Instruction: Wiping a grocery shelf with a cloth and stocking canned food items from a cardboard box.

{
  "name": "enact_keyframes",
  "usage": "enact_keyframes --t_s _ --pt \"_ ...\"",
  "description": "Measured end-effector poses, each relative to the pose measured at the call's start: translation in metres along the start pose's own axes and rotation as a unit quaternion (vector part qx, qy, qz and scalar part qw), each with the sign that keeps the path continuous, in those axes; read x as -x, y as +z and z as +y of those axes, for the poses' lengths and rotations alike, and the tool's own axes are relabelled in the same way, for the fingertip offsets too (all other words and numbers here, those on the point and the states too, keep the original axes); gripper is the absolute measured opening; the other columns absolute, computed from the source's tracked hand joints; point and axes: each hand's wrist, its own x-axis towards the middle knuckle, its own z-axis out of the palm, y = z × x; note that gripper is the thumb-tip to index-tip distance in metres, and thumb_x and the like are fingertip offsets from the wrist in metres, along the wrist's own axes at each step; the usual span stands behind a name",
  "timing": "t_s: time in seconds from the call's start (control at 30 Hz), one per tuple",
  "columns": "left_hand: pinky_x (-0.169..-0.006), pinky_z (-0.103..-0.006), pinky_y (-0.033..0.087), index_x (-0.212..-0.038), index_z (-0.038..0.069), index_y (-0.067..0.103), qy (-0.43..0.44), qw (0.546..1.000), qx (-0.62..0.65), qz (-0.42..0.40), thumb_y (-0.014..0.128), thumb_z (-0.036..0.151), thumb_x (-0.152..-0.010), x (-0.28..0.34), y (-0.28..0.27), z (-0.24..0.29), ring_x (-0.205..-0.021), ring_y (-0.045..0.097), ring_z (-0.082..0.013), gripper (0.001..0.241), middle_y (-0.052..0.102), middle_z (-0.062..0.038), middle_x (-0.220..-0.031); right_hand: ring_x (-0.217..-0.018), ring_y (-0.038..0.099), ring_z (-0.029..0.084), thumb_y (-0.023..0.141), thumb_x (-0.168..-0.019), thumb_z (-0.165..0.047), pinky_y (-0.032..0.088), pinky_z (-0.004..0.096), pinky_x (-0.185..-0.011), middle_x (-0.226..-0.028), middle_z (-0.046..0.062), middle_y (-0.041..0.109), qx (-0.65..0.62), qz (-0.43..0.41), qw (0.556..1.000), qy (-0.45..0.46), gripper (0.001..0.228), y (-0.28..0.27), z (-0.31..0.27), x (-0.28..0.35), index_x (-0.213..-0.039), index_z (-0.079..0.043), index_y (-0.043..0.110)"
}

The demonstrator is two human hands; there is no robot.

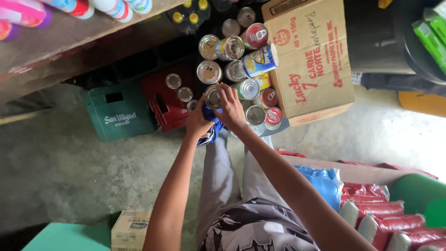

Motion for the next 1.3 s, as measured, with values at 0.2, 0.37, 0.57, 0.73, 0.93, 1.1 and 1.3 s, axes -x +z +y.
enact_keyframes --t_s 0.2,0.37,0.57,0.73,0.93,1.1,1.3 --pt "-0.112 -0.0518 0.048 -0.162 0.033 0.026 0.004 1.000 0.015 -0.004 0.075 0.058 -0.069 0.000 0.006 0.010 -0.120 0.066 -0.0420 0.108 0.070 -0.019 -0.127 -0.129 0.051 0.050 0.086 -0.057 -0.003 0.043 0.053 -0.111 -0.145 0.026 0.050 -0.232 -0.041 0.970 0.064 0.110 -0.014 0.047 0.009 -0.157 -0.003 0.039" --pt "-0.106 -0.0547 0.051 -0.161 0.027 0.031 0.007 0.993 0.094 0.076 0.080 0.047 -0.068 0.010 0.025 0.022 -0.118 0.066 -0.0446 0.106 0.069 -0.021 -0.128 -0.107 0.069 0.046 0.086 -0.074 -0.011 0.058 0.052 -0.090 -0.122 0.028 0.064 -0.253 0.085 0.923 0.276 0.079 -0.027 0.133 0.047 -0.144 -0.007 0.050" --pt "-0.107 -0.0605 0.049 -0.164 0.028 0.021 -0.035 0.982 0.103 0.152 0.083 0.057 -0.068 0.002 0.071 0.016 -0.119 0.065 -0.0467 0.118 0.066 -0.025 -0.131 -0.107 0.070 0.036 0.095 -0.068 -0.022 0.058 0.045 -0.091 -0.119 0.017 0.067 -0.240 0.042 0.936 0.255 0.081 -0.037 0.120 0.061 -0.140 -0.013 0.061" --pt "-0.111 -0.0527 0.046 -0.158 0.034 0.035 -0.074 0.975 0.142 0.156 0.084 0.049 -0.066 0.027 0.086 0.006 -0.128 0.061 -0.0369 0.105 0.065 -0.012 -0.138 -0.106 0.066 0.036 0.092 -0.075 -0.020 0.053 0.047 -0.096 -0.115 0.020 0.063 -0.211 0.219 0.903 0.305 0.068 -0.032 0.176 0.029 -0.134 -0.009 0.060" --pt "-0.112 -0.0507 0.045 -0.139 0.043 0.059 -0.152 0.962 0.158 0.165 0.083 0.035 -0.065 0.058 0.120 -0.045 -0.127 0.062 -0.0358 0.078 0.068 -0.004 -0.133 -0.111 0.074 0.026 0.100 -0.050 -0.072 0.053 0.040 -0.105 -0.113 0.007 0.076 -0.212 0.171 0.796 0.541 0.094 0.004 0.263 -0.051 -0.125 -0.025 0.068" --pt "-0.107 -0.0493 0.049 -0.133 0.050 0.060 -0.230 0.951 0.165 0.125 0.081 0.039 -0.066 0.085 0.126 -0.061 -0.120 0.066 -0.0370 0.071 0.071 -0.002 -0.127 -0.091 0.078 0.025 0.105 -0.035 -0.064 0.057 0.037 -0.093 -0.087 0.004 0.078 -0.153 0.198 0.808 0.534 0.084 -0.017 0.216 -0.056 -0.102 -0.021 0.077" --pt "-0.108 -0.0498 0.048 -0.133 0.050 0.059 -0.251 0.947 0.170 0.101 0.081 0.040 -0.067 0.085 0.109 -0.080 -0.120 0.066 -0.0393 0.070 0.071 -0.007 -0.126 -0.101 0.065 0.041 0.105 -0.051 -0.045 0.050 0.049 -0.097 -0.104 0.016 0.057 -0.090 0.213 0.937 0.261 0.087 -0.053 0.120 -0.055 -0.120 -0.010 0.065"
